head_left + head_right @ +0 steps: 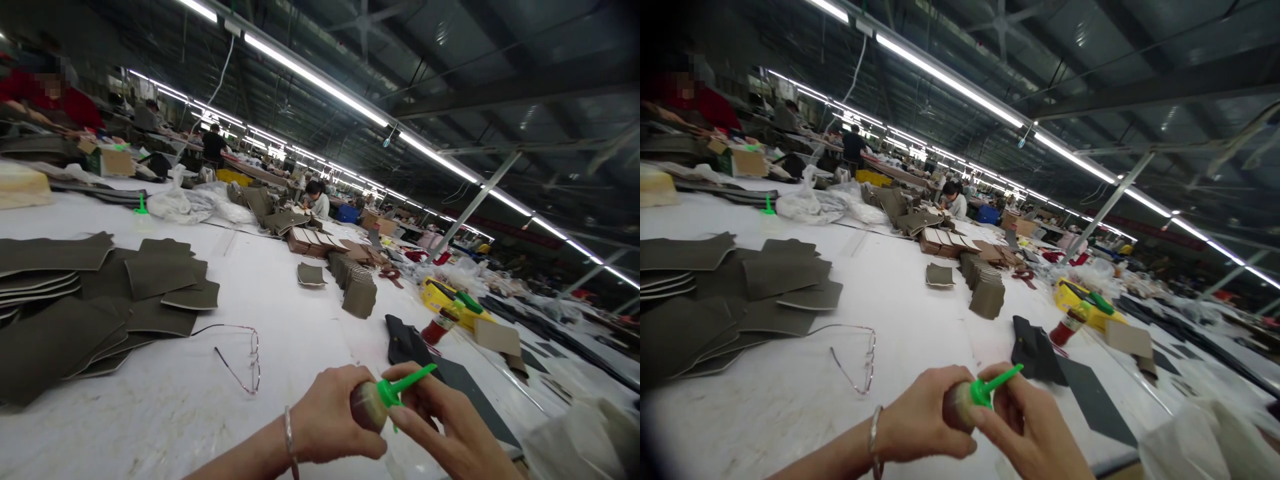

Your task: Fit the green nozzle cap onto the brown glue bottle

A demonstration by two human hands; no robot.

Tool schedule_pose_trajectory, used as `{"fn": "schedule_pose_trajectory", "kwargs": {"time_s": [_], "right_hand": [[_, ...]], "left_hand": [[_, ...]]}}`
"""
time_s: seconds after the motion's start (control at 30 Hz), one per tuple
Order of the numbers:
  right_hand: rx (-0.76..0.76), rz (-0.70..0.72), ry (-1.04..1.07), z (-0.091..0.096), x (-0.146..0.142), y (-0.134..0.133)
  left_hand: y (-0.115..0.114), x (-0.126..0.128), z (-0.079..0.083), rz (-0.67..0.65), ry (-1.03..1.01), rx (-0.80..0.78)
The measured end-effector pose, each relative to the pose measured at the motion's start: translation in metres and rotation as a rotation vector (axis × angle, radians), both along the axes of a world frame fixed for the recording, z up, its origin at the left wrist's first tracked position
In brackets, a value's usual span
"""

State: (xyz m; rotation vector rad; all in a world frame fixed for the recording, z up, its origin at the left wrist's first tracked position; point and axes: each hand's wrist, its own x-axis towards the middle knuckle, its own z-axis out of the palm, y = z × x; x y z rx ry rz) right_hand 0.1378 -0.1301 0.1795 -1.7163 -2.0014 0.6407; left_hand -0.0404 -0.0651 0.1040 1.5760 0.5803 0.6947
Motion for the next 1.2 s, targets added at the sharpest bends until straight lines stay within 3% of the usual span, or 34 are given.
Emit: {"fn": "schedule_pose_trajectory", "kwargs": {"time_s": [0.1,0.17,0.23,0.37,0.43,0.57,0.83,0.9,1.07,1.2], "right_hand": [[-0.003,-0.031,0.048,-0.008,-0.011,0.008],[-0.003,0.003,0.089,-0.007,-0.017,0.010],[-0.004,0.053,0.100,-0.002,-0.019,0.007],[-0.047,0.101,0.153,0.015,-0.012,0.000],[-0.085,0.133,0.168,0.020,-0.007,0.000],[-0.107,0.156,0.123,0.021,0.004,0.006],[-0.005,0.195,0.397,0.020,0.008,0.018],[0.040,0.209,0.385,0.020,0.007,0.019],[-0.062,0.165,0.314,0.014,0.007,0.014],[-0.061,0.123,0.229,0.013,0.011,0.008]], "left_hand": [[-0.008,0.004,0.002,0.175,0.066,0.141],[-0.011,0.005,0.003,0.202,0.073,0.154],[-0.011,0.004,0.004,0.105,0.025,0.068],[-0.002,-0.002,0.007,-0.306,-0.184,-0.208],[0.004,-0.004,0.008,-0.401,-0.238,-0.250],[0.011,-0.006,0.007,-0.465,-0.226,-0.259],[0.016,-0.005,0.009,-0.501,-0.170,-0.381],[0.017,-0.004,0.009,-0.483,-0.168,-0.377],[0.017,-0.002,0.005,-0.469,-0.143,-0.348],[0.017,-0.001,0.002,-0.485,-0.127,-0.322]]}}
